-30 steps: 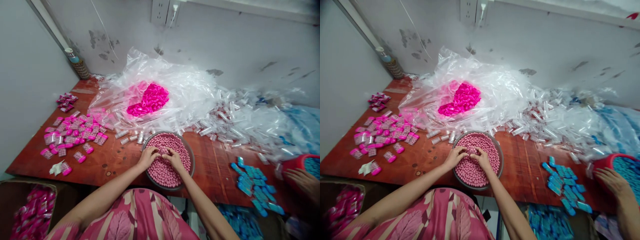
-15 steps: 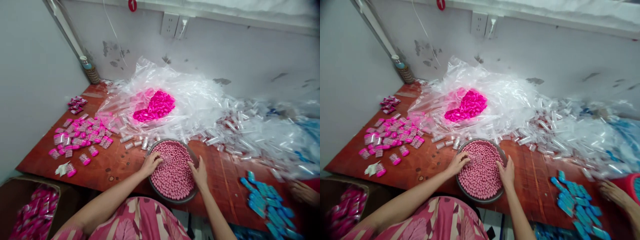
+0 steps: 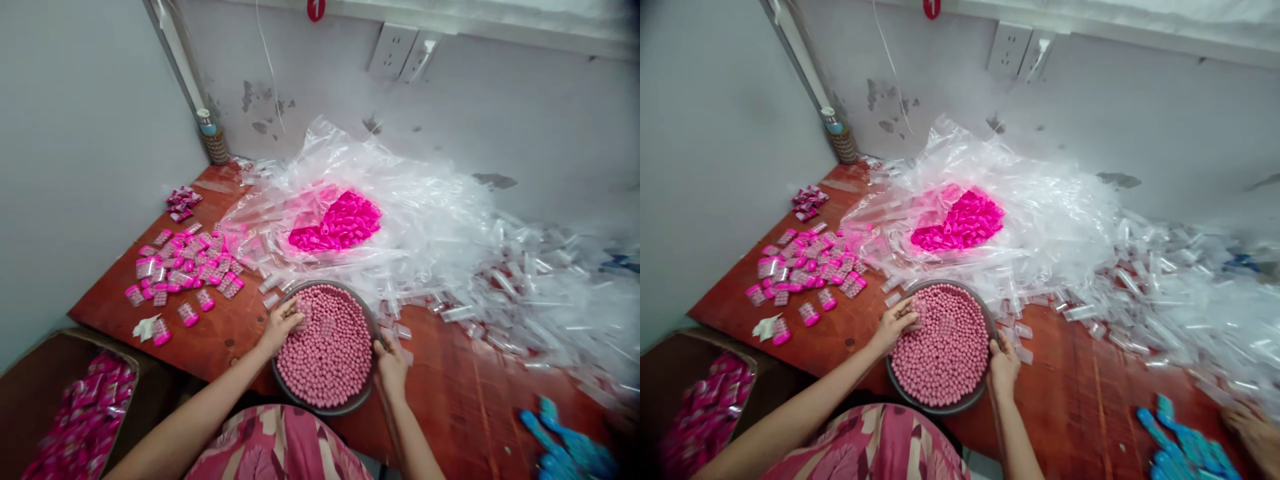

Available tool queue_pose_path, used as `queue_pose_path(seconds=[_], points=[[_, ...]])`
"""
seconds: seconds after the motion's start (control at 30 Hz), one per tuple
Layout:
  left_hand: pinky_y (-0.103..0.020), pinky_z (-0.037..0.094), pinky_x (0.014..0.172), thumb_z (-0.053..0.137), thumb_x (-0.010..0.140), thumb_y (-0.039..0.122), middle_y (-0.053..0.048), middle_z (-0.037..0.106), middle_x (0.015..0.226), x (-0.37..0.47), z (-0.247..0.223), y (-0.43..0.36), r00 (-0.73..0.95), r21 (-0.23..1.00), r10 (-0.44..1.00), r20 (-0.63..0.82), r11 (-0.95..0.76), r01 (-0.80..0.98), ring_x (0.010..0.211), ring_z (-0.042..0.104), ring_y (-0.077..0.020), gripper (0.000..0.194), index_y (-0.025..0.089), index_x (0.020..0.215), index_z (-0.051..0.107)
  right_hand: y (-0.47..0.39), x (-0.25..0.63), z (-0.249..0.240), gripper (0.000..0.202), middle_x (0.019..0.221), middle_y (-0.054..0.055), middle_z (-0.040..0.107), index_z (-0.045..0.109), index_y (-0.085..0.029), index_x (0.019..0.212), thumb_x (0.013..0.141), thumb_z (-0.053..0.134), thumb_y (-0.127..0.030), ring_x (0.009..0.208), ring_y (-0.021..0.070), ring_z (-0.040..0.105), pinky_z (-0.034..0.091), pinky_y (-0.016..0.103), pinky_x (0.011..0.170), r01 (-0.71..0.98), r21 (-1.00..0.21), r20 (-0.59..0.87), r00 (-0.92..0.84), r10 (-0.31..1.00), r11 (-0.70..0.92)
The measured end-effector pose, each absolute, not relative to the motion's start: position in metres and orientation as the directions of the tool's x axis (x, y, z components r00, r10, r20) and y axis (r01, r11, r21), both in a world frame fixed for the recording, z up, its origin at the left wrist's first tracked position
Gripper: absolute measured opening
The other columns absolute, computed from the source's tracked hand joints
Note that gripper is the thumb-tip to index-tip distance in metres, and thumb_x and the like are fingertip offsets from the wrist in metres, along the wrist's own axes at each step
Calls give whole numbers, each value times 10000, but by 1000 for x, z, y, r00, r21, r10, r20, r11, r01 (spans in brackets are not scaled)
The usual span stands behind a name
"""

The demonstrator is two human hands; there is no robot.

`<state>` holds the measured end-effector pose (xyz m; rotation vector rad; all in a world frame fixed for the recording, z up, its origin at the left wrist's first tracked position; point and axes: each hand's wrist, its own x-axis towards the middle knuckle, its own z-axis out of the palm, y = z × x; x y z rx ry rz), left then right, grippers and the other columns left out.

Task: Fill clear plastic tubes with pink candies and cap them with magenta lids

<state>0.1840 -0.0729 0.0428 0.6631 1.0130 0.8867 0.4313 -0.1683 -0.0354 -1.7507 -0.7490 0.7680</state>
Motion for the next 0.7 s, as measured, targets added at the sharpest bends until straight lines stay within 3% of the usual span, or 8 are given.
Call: queue_pose_path(seconds=[0.13,0.23,0.33,0.4,0.5,0.6,0.7], points=[[-339,499,730,660,613,304,-13,593,792,174,49,-55,237,833,868,-436,489,-259,689,576,-120,461,123,1022,543,-125,406,-28,493,1028,120,599,511,-118,1113,679,454,-344,892,219,574,459,378,767,158,-920,-188,623,759,-358],[-331,497,721,627,650,327,-36,611,861,169,56,-44,263,865,878,-399,456,-210,718,582,-136,428,129,1020,550,-101,399,0,478,1122,156,530,507,-91,1107,705,453,-342,1048,256,473,349,449,901,422,-837,-65,554,830,-347],[-328,493,706,582,690,340,-54,620,894,166,63,-36,323,908,885,-336,395,-137,756,582,-160,396,130,1024,558,-82,387,50,459,1222,124,443,439,-149,1179,756,450,-326,1142,234,379,283,443,963,648,-758,154,281,947,-70],[-327,469,756,566,705,322,-61,624,926,167,67,-31,342,945,898,-275,318,-74,820,573,-174,353,128,1000,581,-68,375,83,430,1227,83,441,392,-222,1215,792,432,-290,1103,196,427,345,398,933,615,-777,153,-24,988,135],[-324,412,846,550,719,288,-66,623,978,169,73,-26,363,979,911,-193,206,6,917,545,-187,313,128,983,604,-47,359,112,408,1233,56,432,386,-259,1221,815,428,-255,1128,175,403,348,364,940,563,-740,175,-369,913,369],[-321,419,831,518,740,290,-65,619,1008,170,77,-22,457,984,873,-168,176,26,928,545,-193,339,143,1039,583,-38,350,112,380,1176,61,481,395,-252,1215,836,398,-218,1102,154,428,381,332,909,525,-691,220,-503,836,497],[-319,434,811,490,754,311,-60,611,1039,167,80,-18,495,982,848,-188,178,67,929,550,-194,352,164,1064,572,-39,347,105,345,1122,75,515,419,-236,1182,842,378,-194,1050,150,470,422,315,853,527,-669,266,-489,831,524]])
